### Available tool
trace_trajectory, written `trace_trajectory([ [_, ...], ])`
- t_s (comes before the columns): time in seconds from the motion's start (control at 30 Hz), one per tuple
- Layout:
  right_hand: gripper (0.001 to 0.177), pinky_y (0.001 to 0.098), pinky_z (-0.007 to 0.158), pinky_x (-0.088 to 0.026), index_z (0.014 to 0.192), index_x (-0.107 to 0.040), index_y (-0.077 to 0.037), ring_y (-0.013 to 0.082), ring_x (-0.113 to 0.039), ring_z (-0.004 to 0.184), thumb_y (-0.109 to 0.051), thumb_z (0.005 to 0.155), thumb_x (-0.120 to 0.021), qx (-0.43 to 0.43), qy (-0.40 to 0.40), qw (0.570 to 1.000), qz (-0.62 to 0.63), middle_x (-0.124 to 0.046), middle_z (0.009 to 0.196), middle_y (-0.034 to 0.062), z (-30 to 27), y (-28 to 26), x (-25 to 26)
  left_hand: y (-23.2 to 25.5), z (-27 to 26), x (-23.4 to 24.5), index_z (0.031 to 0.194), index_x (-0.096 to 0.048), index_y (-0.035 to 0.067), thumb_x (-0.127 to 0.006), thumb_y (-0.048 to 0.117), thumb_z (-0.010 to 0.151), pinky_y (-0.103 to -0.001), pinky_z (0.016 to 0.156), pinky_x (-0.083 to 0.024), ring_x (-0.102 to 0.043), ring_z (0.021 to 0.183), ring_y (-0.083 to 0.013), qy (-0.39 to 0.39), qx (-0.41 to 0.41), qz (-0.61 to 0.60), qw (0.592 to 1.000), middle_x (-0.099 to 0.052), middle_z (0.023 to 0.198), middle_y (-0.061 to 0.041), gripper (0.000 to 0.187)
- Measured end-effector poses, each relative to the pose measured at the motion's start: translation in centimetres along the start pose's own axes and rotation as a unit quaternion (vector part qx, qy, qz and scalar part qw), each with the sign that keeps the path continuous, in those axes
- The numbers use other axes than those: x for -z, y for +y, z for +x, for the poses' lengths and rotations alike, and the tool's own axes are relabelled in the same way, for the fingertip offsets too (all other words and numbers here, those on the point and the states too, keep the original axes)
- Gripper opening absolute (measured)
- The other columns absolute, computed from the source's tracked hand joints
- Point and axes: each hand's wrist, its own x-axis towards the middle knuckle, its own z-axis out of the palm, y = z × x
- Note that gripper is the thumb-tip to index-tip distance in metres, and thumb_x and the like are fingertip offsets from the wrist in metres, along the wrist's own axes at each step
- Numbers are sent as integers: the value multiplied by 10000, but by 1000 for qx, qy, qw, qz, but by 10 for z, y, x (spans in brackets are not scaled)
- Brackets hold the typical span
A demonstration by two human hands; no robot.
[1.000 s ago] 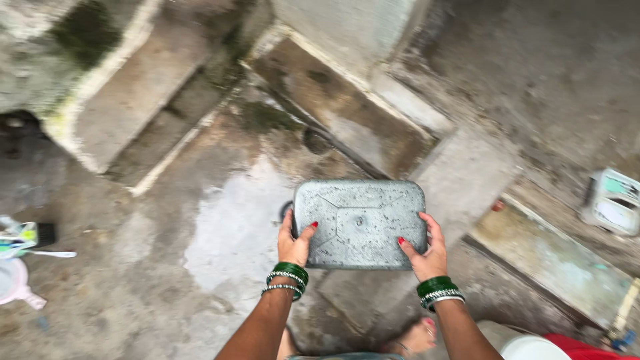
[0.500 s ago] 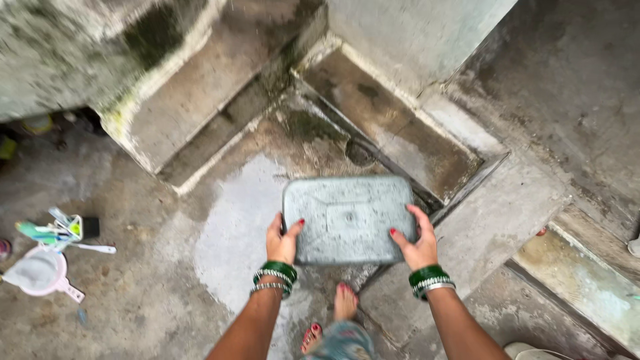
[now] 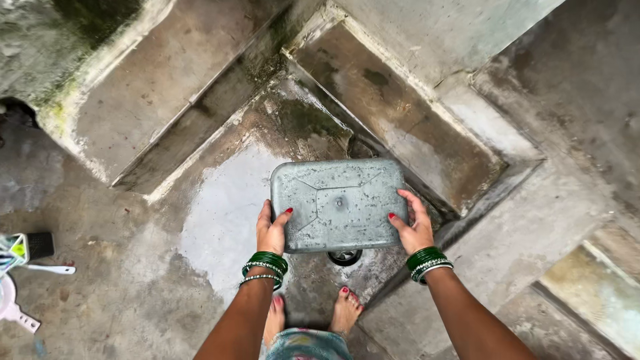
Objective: The person wipes a plastic stool and a concrete ledge with a cloth, then sets a soap dish and a toothbrush holder onto the stool. The person then wipes a strainer and a brush with a cloth.
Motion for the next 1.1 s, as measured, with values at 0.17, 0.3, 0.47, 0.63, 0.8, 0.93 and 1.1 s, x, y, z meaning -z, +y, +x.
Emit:
trace_trajectory([
  [0.17, 588, 324, 970, -529, 1363, -578, -170, 198, -620, 1144, 53, 834, -706, 9, 13, 1000, 25, -620, 1325, 87, 37, 36, -16, -26, 49, -16, 1549, -306, -62, -721, 204, 819, -323, 1151, -349, -472, 1418, -276, -28, 11, -38, 999, -434, 1568, -218, 881],
  [0.3, 596, 327, 934, -526, 1355, -575, -168, 184, -613, 1146, 81, 827, -698, -18, 70, 996, 46, -568, 1338, 63, 56, 64, -24, -41, 88, -31, 1565, -294, -32, -700, 164, 832, -323, 1148, -348, -475, 1402, -275, -60, -12, -54, 997, -441, 1575, -209, 860],
  [0.47, 590, 327, 891, -540, 1358, -593, -162, 186, -646, 1084, 86, 829, -677, -29, 111, 986, 123, -607, 1314, 74, 72, 78, -27, -22, 127, -68, 1576, -286, -23, -685, 132, 845, -318, 1158, -327, -447, 1424, -262, -117, -30, -40, 992, -410, 1595, -205, 846],
  [0.63, 536, 331, 881, -544, 1332, -618, -149, 187, -645, 1060, 71, 849, -696, -65, 168, 973, 145, -615, 1332, 71, 87, 93, -29, -1, 161, -110, 1593, -266, 28, -637, 121, 834, -328, 1106, -415, -526, 1347, -282, -162, -7, -17, 987, -449, 1567, -196, 850],
  [0.8, 516, 311, 895, -541, 1313, -614, -141, 166, -668, 1102, 65, 845, -687, -22, 180, 969, 169, -623, 1364, 45, 118, 106, -18, -5, 206, -159, 1574, -259, -5, -687, 78, 842, -322, 1130, -403, -511, 1372, -272, -221, -118, -1, 968, -461, 1568, -217, 852],
  [0.93, 533, 295, 945, -518, 1331, -609, -136, 167, -636, 1126, 77, 848, -687, -7, 178, 961, 213, -609, 1367, 46, 149, 106, 8, 8, 224, -198, 1581, -316, 1, -677, 89, 859, -307, 1147, -362, -494, 1393, -255, -204, -122, 82, 968, -449, 1576, -195, 811],
  [1.1, 550, 299, 954, -527, 1321, -603, -119, 169, -643, 1120, 86, 823, -716, 44, 195, 966, 164, -618, 1333, 64, 172, 120, 38, 7, 234, -249, 1570, -308, -1, -694, 111, 834, -314, 1161, -349, -487, 1405, -272, -220, -127, 117, 960, -451, 1568, -203, 838],
])
